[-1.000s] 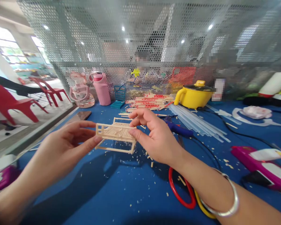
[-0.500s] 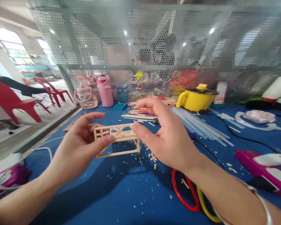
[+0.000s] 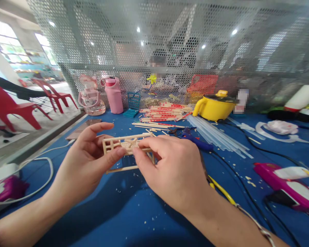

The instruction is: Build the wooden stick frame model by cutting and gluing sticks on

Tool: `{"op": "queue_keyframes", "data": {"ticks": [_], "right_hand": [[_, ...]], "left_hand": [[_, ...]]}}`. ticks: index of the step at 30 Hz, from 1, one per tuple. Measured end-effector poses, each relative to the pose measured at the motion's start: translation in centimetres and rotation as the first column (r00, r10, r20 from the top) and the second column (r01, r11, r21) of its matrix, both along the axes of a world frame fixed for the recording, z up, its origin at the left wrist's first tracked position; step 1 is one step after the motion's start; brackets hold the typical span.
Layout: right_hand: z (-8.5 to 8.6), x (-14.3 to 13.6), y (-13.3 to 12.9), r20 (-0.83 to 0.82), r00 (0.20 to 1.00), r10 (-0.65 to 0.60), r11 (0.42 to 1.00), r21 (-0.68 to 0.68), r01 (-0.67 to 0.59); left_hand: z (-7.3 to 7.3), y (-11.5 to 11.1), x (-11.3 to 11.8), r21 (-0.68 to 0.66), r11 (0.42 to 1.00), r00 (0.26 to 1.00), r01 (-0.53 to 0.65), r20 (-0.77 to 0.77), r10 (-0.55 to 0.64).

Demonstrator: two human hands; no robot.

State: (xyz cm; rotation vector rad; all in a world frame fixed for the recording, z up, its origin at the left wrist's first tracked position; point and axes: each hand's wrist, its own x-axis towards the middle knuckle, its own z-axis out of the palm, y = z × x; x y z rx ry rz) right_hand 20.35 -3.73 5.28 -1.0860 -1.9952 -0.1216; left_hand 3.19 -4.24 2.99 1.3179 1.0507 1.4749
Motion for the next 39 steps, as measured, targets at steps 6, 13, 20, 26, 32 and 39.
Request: {"op": "queue_keyframes", "data": {"ticks": [6, 13, 20, 26, 32, 39], "right_hand": [[-0.1, 0.0, -0.1, -0.026, 0.999, -0.038, 0.996, -0.082, 0.036], [0.3, -0.1, -0.1, -0.019, 0.999, -0.046, 0.989, -0.144, 0.043], [0.3, 0.0, 0.1, -0.033, 0.997, -0.073, 0.973, -0.224, 0.064], [-0.3, -0.2, -0.2, -0.093, 0.996, -0.002, 0.991, -0.130, -0.010], [0.4, 0.2, -0.3, -0.030, 0.999, -0.046, 0.978, -0.206, 0.038], [1.9, 1.5, -0.8, 0.004, 0.999, -0.048, 0.979, -0.197, 0.048]], "left_hand": [[0.1, -0.1, 0.1, -0.010, 1.000, 1.000, -0.002, -0.005, 0.002], [0.1, -0.3, 0.1, -0.008, 1.000, 1.000, -0.012, -0.011, 0.012], [0.0, -0.2, 0.1, -0.007, 1.000, 1.000, -0.018, -0.023, 0.018], [0.1, -0.3, 0.1, 0.001, 1.000, 1.000, -0.021, -0.014, 0.021], [0.0, -0.4, 0.1, -0.003, 1.000, 1.000, -0.027, -0.016, 0.027], [0.1, -0.3, 0.0, 0.004, 1.000, 0.999, -0.018, -0.045, 0.018]]}}
